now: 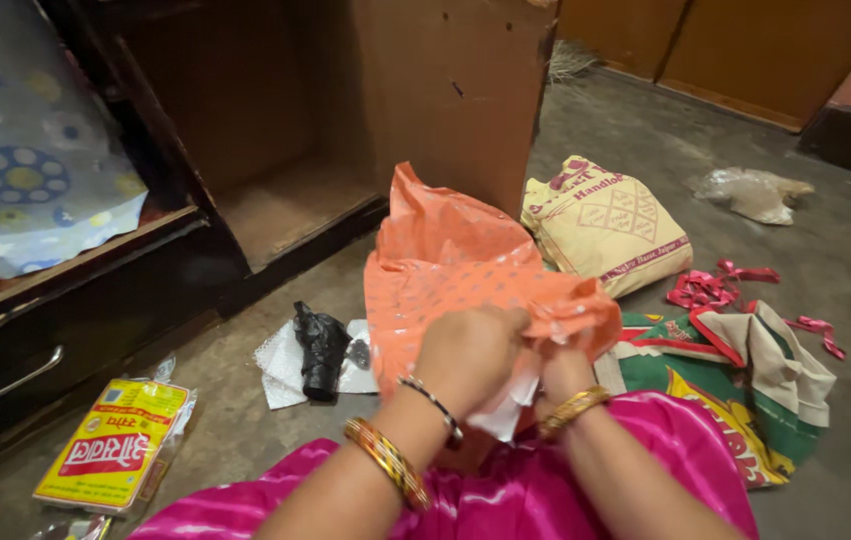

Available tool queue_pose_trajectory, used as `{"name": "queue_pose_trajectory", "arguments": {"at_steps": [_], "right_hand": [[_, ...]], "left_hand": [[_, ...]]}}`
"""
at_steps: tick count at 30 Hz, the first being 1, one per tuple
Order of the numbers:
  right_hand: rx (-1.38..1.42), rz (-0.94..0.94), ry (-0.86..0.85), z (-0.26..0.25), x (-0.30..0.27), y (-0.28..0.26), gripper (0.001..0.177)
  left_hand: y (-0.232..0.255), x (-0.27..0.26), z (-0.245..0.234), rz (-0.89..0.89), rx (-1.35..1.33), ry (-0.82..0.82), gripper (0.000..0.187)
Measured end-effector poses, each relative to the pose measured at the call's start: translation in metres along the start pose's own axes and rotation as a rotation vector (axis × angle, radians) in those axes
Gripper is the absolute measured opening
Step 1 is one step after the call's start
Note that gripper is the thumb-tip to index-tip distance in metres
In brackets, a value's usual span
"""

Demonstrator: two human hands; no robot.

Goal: The person unboxes various items from plastic bags and wrapping, smoothing out a small orange garment and setting aside multiple white plastic packets, bubble wrap, and other packaging materials on the floor.

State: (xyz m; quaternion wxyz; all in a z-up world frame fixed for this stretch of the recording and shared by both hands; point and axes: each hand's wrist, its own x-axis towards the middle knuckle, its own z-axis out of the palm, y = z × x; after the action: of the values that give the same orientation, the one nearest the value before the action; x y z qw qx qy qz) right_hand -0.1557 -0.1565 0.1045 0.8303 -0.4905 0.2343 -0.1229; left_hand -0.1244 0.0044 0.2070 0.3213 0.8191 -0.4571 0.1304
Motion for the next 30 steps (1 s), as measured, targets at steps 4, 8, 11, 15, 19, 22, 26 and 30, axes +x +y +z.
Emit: {"name": "queue_pose_trajectory", "arguments": {"at_steps": [4,8,11,15,19,22,26,30], "right_hand": [[0.061,-0.061,-0.020,0.012,0.005,-0.001,0.024],[0.113,-0.153,-0.014,0.017,0.026,-0.027,0.023],[0.128,-0.179,-0.020,0.019,0.036,-0.039,0.022],[0.135,-0.204,-0.011,0.013,0.033,-0.050,0.022],[0.241,-0.330,0.018,0.010,0.041,-0.069,0.021],[0.261,-0.309,0.000,0.006,0.033,-0.058,0.020],[0.260,-0.173,-0.063,0.030,0.038,-0.022,0.020],[0.347,-0.214,-0.068,0.047,0.067,-0.029,0.019]], "left_hand": [[0.021,-0.012,-0.003,0.002,-0.057,-0.026,0.015],[0.016,-0.002,-0.037,-0.125,-0.142,0.040,0.025],[0.013,0.019,-0.067,-0.202,-0.193,0.212,0.024],[0.021,0.040,-0.105,-0.169,-0.250,0.368,0.018],[0.024,0.039,-0.111,-0.321,-0.247,0.298,0.019],[0.028,0.023,-0.091,-0.249,-0.199,0.235,0.020],[0.038,0.004,-0.069,-0.241,-0.308,0.023,0.022],[0.040,0.002,-0.078,-0.077,-0.449,0.142,0.023]]}}
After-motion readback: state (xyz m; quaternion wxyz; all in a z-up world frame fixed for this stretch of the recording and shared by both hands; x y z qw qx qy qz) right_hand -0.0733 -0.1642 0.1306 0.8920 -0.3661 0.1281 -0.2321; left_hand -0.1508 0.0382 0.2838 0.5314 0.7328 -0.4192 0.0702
